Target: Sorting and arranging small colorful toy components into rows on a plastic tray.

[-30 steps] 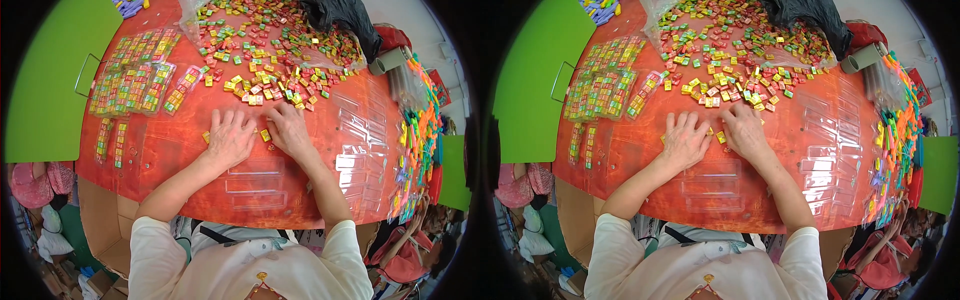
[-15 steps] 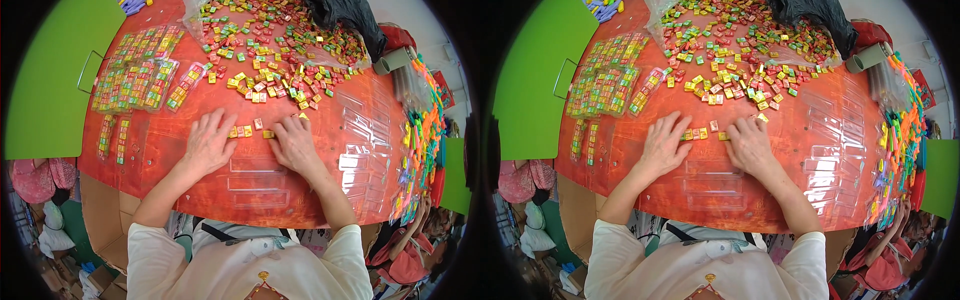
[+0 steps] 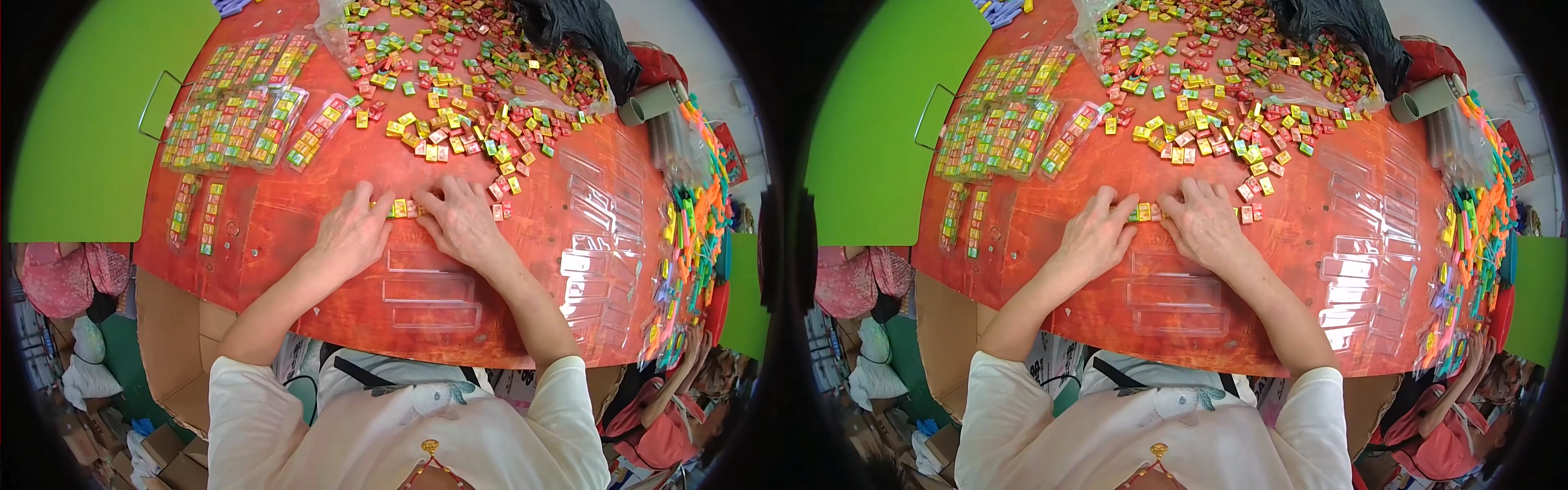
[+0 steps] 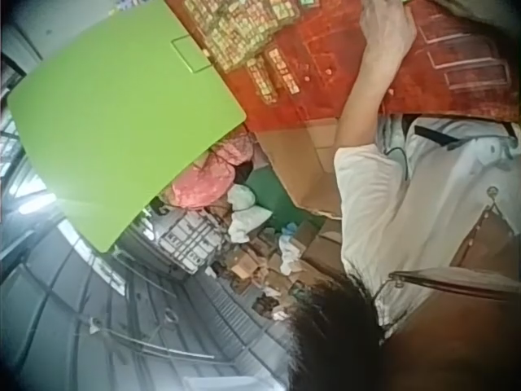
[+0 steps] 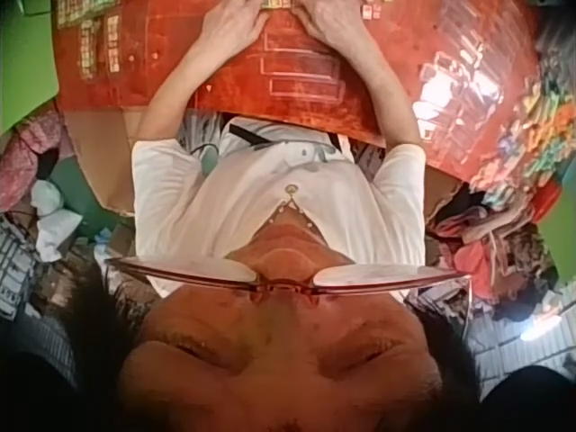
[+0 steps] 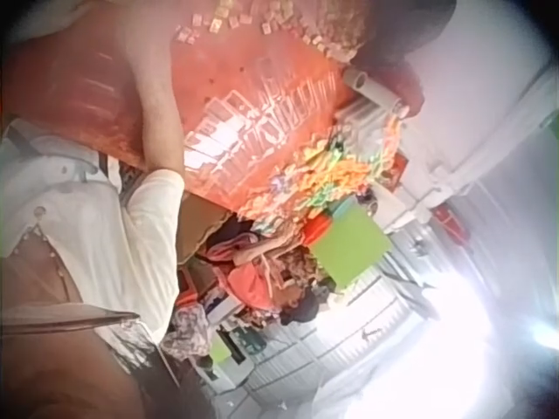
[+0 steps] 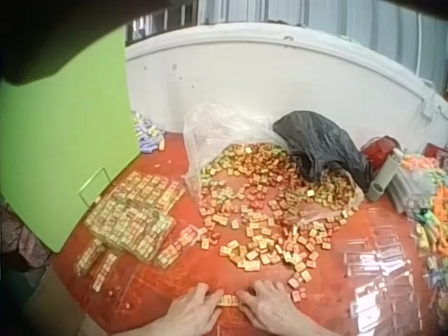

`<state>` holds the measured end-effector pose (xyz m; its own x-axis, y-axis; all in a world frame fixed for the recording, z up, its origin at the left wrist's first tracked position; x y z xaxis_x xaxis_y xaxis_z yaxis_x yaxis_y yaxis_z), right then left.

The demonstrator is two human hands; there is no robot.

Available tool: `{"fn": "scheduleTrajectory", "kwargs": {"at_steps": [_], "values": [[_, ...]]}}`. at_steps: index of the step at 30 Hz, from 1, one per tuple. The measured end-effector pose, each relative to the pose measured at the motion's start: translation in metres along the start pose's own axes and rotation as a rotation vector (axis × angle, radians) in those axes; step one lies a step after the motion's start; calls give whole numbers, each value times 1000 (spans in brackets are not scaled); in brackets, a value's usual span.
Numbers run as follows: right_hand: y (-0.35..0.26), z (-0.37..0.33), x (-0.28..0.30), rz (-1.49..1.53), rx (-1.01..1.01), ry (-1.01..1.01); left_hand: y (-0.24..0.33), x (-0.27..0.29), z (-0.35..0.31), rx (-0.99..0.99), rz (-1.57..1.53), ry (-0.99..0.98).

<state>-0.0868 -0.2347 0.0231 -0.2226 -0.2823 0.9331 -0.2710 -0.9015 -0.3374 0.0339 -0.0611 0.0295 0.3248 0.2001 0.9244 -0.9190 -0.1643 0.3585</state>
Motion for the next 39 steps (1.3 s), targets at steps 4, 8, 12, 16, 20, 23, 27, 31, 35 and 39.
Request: {"fn": "scheduleTrajectory", "kwargs": {"at_steps": [4,8,12,16,20,23,27,31,35,39], "values": [[2,2,-4,36,-16,50,-4,-3,5,-18,47,27],[-2,-2,-2,38,21,170,-6,-4,6,-43,35,84],[-8,-25,16,-6,1,162,18,6,-5,-47,-16,79],[-12,-69,29,7,-22,118,46,1,-24,-115,-106,85],[-6,-92,25,-29,-112,57,54,-18,-25,-195,-30,25],[-1,-99,34,171,-132,118,54,-9,-30,-210,-107,102],[9,-109,35,312,-259,115,45,-6,-36,-133,-102,167],[8,-109,22,148,-215,134,46,-22,-36,-177,-10,18],[5,-108,14,42,-183,173,46,-39,-38,-160,45,-139],[4,-108,17,124,-216,166,43,-33,-39,-149,-18,-131]]}}
Point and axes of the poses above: each hand's wrist, its own z-axis towards the middle knuckle, its own x-axis out of the back of the hand, y = z × x, the point moved 1 cm from there along z, towards the middle knuckle, and after that the axes turned 14 degrees about -x, right-handed, at the moved point
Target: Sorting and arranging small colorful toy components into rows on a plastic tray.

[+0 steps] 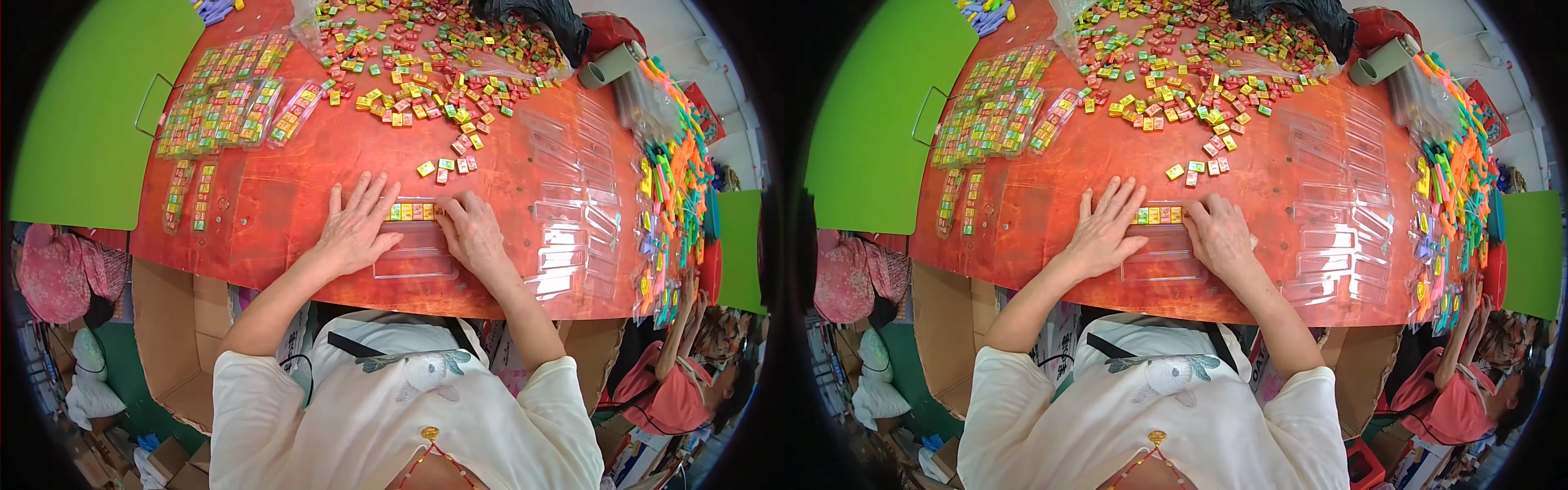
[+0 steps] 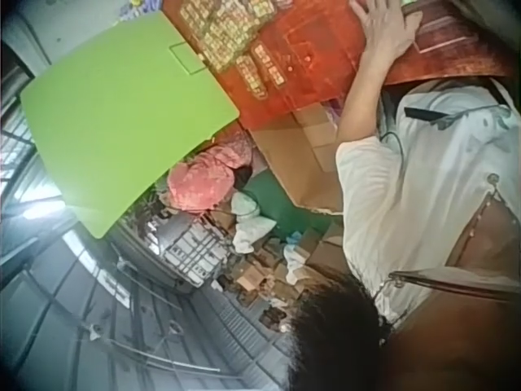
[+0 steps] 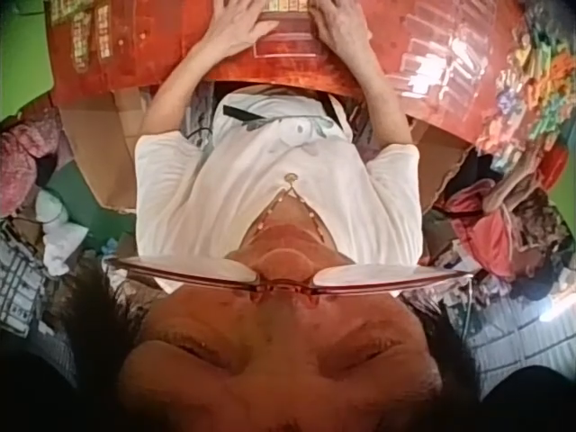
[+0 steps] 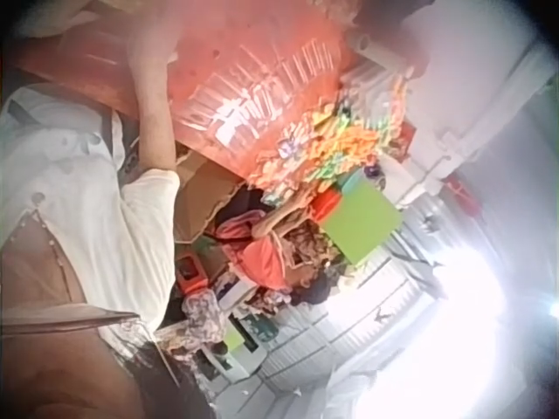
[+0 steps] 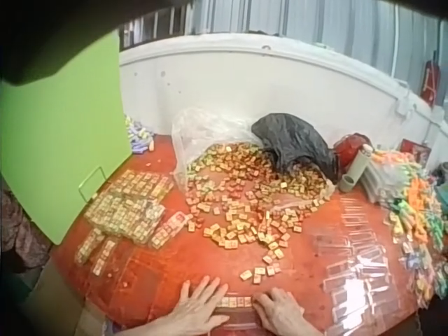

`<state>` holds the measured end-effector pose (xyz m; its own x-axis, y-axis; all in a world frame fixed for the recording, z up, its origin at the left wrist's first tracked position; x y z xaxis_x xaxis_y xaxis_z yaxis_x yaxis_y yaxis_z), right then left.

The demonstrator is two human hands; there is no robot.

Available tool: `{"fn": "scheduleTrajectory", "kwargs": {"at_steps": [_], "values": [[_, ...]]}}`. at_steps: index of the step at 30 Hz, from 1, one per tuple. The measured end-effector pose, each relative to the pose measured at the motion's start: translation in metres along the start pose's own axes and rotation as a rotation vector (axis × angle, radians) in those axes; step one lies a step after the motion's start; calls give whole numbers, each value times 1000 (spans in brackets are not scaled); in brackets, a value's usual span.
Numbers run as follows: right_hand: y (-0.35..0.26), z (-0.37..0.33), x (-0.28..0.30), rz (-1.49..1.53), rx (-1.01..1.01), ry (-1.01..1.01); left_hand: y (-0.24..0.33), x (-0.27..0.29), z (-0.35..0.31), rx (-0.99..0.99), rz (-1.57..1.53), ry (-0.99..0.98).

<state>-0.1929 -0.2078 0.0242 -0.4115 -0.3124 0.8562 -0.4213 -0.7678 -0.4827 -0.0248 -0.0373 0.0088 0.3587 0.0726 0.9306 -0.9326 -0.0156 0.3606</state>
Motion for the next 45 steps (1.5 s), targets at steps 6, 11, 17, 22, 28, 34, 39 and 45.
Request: {"fn": "scheduleTrajectory", "kwargs": {"at_steps": [6,11,17,22,28,34,39,45], "values": [[-9,0,-7,-53,25,56,-30,25,-8,117,-1022,455],[-33,12,-31,-195,37,32,-25,14,-5,-19,-263,244],[-30,22,-15,-37,68,64,-25,14,-17,105,162,143],[22,39,-2,-223,-118,192,-17,28,-3,122,240,243],[20,42,-1,-211,-112,236,2,20,82,-121,236,243],[21,34,-15,-181,27,130,-5,7,94,-160,295,246],[21,54,-6,-220,6,191,3,14,91,-38,217,201],[19,55,-3,-295,56,244,1,6,97,-153,231,208]]}}
Point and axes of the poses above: each hand's wrist, its own z-axis towards the middle knuckle, its own x-axis out of the back of the hand, y = z × x, the point moved 1 cm from there along z, towards the middle knuckle, and after that the axes turned 14 degrees about -x, right-handed, at the moved point
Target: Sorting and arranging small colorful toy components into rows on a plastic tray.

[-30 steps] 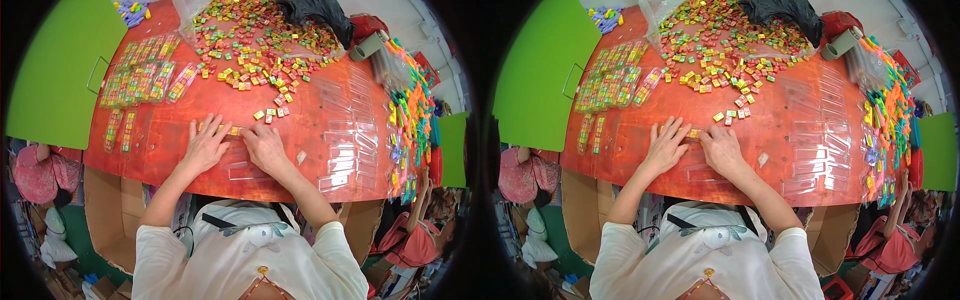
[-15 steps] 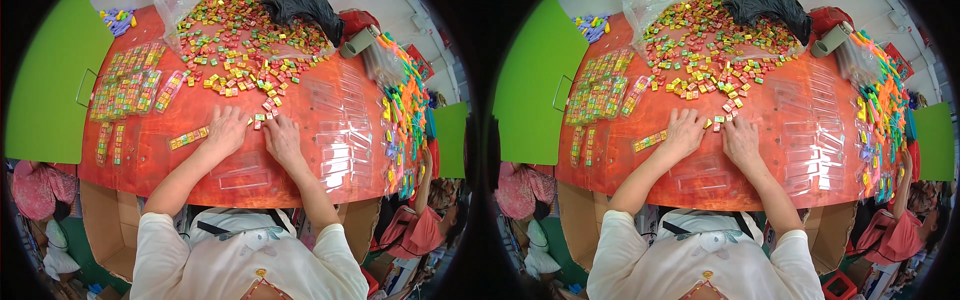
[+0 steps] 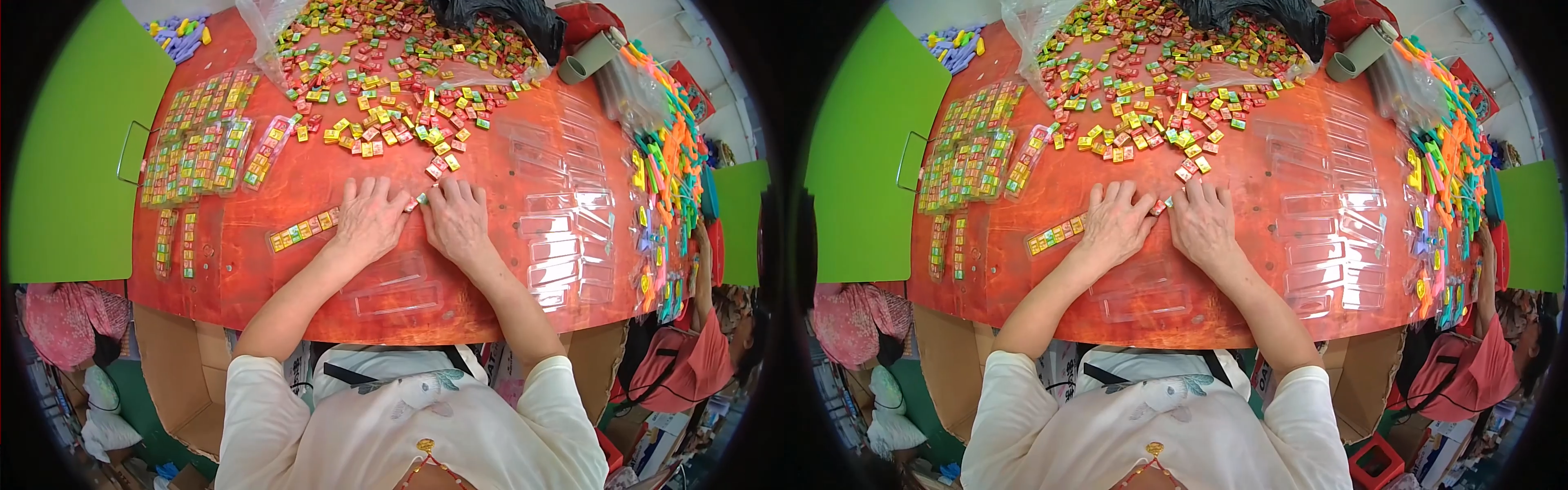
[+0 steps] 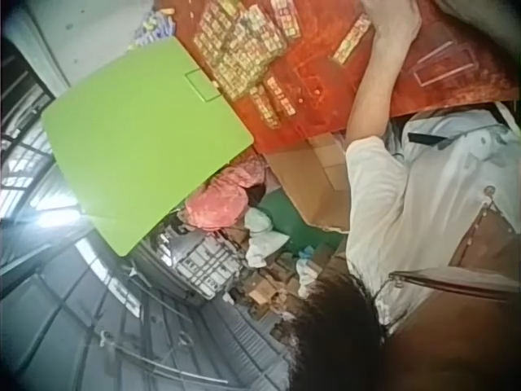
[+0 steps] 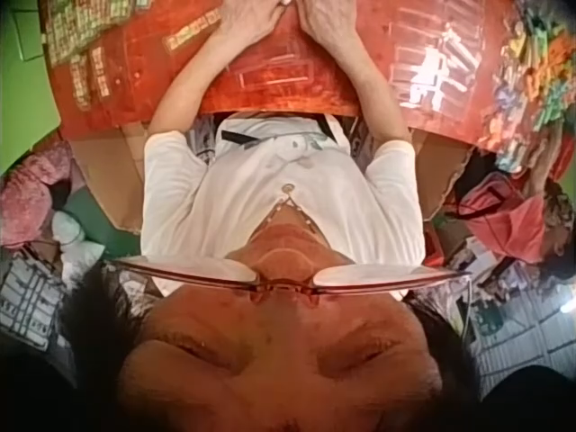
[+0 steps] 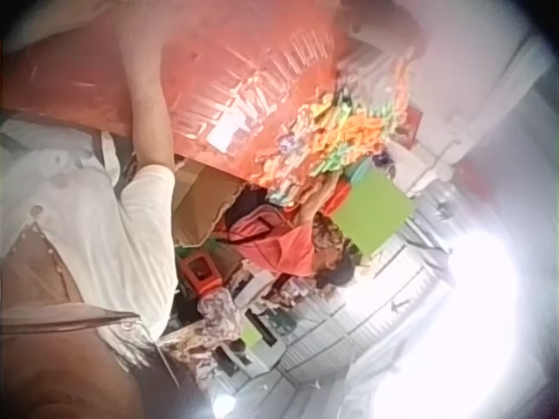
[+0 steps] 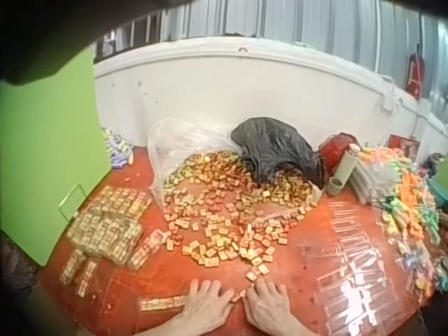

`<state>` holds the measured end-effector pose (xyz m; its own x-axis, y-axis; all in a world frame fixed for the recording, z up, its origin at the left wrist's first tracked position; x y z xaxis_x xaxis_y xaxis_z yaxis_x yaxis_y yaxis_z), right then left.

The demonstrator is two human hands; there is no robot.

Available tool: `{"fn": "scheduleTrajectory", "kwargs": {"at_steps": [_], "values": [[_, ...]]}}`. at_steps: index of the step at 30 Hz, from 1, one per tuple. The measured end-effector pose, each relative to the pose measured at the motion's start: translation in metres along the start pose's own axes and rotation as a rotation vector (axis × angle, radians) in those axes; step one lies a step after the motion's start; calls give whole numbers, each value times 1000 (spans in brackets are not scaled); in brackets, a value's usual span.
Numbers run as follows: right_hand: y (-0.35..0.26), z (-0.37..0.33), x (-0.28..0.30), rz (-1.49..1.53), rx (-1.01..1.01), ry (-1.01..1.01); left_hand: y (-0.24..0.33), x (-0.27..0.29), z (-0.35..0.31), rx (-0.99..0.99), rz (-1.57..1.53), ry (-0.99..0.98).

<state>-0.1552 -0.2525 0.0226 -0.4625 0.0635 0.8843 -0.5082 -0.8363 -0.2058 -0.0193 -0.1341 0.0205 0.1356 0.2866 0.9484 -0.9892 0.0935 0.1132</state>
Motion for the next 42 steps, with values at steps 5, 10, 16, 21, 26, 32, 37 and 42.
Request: {"fn": "scheduleTrajectory", "kwargs": {"at_steps": [5,10,16,21,26,32,37,42], "values": [[-5,-9,3,60,-99,-80,5,-4,0,21,-38,1],[12,-13,20,79,-195,-131,10,1,3,27,-113,40],[29,1,13,44,-70,-109,10,-1,8,50,-160,-84],[24,-5,5,-18,-19,-134,11,-3,14,90,-157,-63],[18,-11,5,59,-23,-121,10,2,19,164,-206,-128],[38,4,10,34,-101,-100,15,10,18,173,-203,-163],[35,-4,6,1,-103,-174,11,21,23,174,-162,-192],[34,17,6,14,-122,-77,-6,13,66,216,-164,-97]]}}
Point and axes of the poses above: each hand's wrist, its own z-axis towards the middle knuckle, its own x-axis out of the back of the hand, y = z × x, the point moved 1 cm from there along z, towards the middle knuckle, and after that the axes turned 14 degrees about -x, right-handed, at the moved point
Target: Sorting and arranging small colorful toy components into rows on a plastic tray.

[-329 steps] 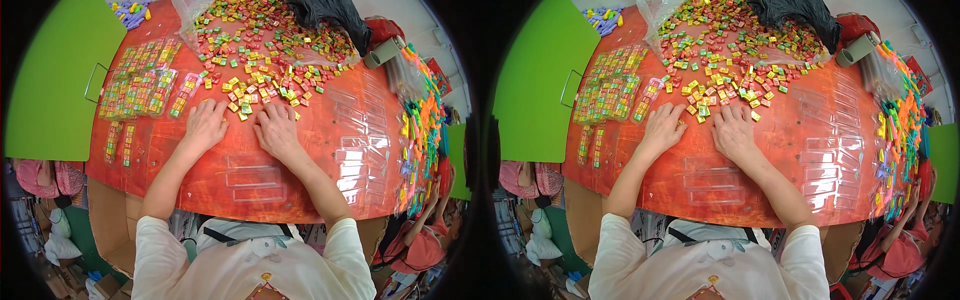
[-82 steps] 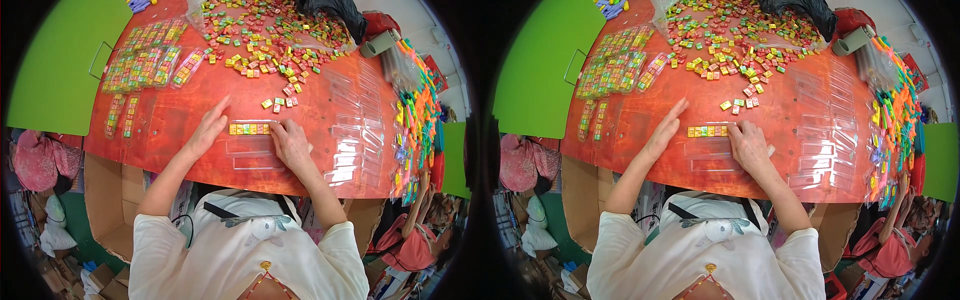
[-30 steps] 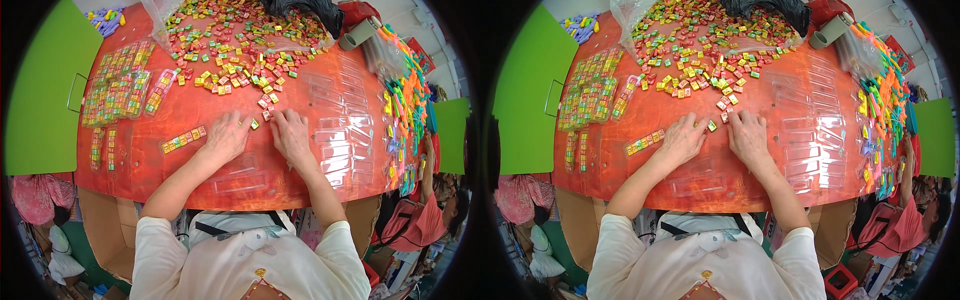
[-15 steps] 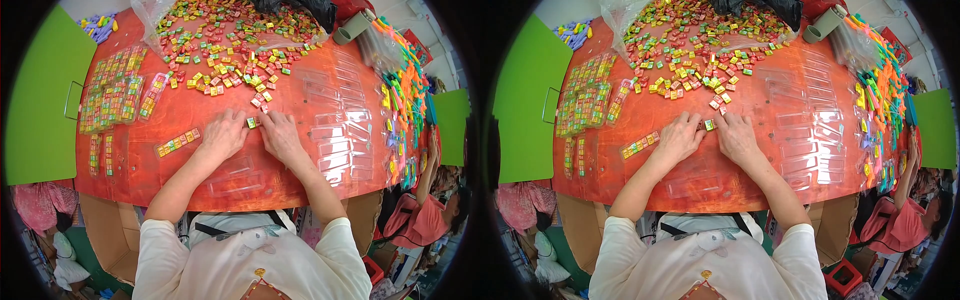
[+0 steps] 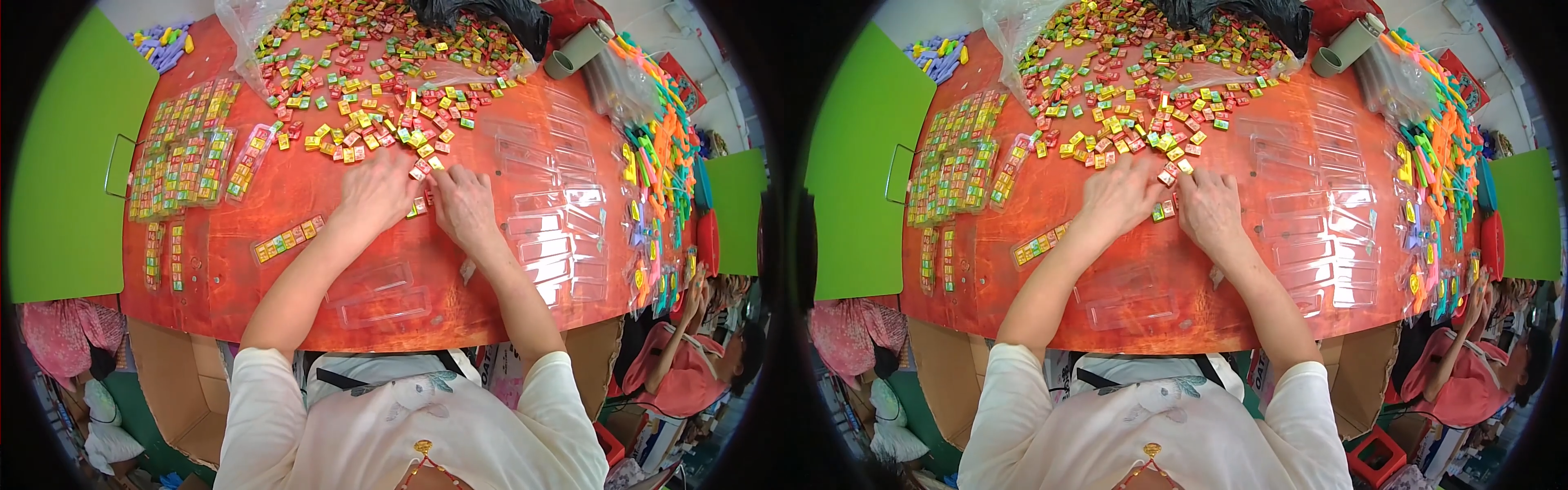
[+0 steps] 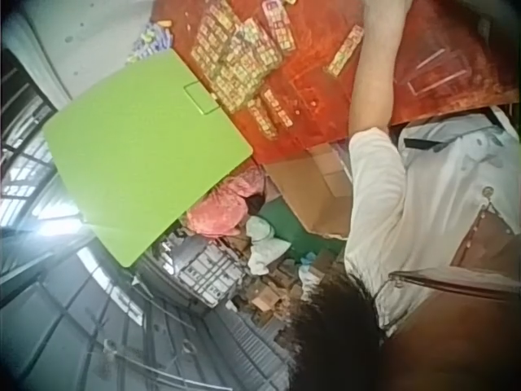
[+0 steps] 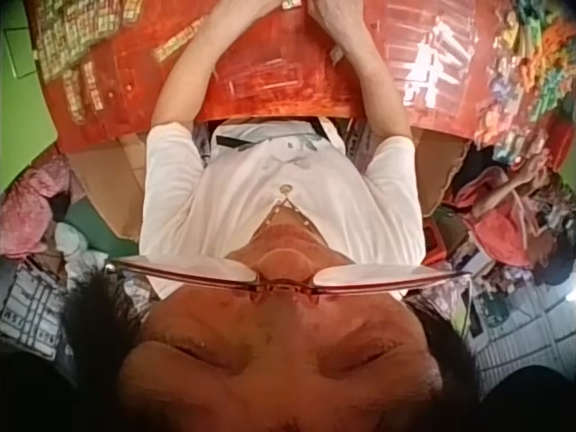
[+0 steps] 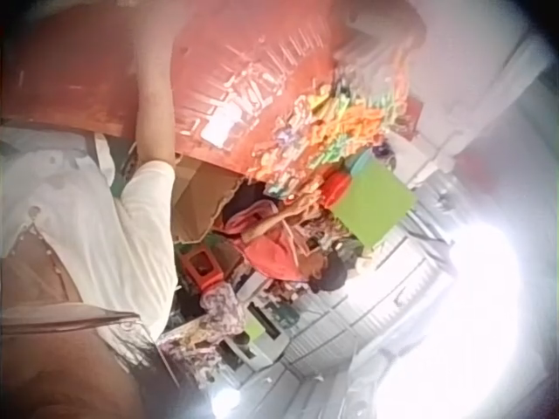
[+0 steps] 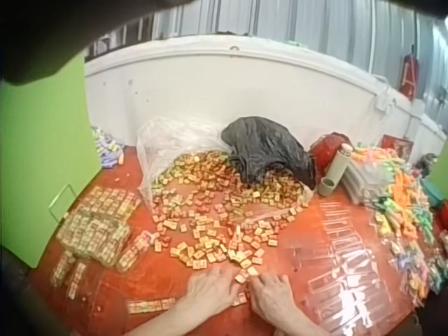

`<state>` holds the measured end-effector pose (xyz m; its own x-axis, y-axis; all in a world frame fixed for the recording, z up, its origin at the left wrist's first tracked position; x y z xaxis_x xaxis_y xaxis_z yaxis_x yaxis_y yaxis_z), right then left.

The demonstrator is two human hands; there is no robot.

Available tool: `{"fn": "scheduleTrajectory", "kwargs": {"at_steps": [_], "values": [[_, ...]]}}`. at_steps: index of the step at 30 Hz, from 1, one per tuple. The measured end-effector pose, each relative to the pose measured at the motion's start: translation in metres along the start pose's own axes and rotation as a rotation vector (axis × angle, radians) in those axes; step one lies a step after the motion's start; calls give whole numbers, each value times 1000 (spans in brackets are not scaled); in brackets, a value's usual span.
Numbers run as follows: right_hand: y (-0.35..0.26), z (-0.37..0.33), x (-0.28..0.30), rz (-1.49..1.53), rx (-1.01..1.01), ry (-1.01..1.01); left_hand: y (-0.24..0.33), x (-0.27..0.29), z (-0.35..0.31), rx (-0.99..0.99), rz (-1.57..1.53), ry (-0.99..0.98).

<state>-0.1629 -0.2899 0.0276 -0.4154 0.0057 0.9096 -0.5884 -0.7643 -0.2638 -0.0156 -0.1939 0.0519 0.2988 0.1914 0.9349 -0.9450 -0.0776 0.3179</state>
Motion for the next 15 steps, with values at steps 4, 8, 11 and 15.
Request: {"fn": "scheduleTrajectory", "kwargs": {"at_steps": [4,8,11,15], "values": [[7,24,-12,-1,33,16,-2,-28,26,-46,73,-27],[21,22,-10,-87,87,-17,-14,-25,22,-81,51,-7],[31,13,-5,-97,103,5,-33,-20,9,-45,114,-47],[35,3,3,-158,91,9,-44,-10,-14,-52,160,-50]]}}
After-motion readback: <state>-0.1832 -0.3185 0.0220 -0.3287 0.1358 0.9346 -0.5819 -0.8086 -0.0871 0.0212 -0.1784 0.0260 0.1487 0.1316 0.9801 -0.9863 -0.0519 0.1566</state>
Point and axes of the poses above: each hand's wrist, its own z-axis towards the middle knuckle, its own x-axis out of the back of the hand, y = z × x, the point moved 1 cm from there along z, towards the middle knuckle, and after that the axes turned 14 degrees about -x, right-handed, at the moved point
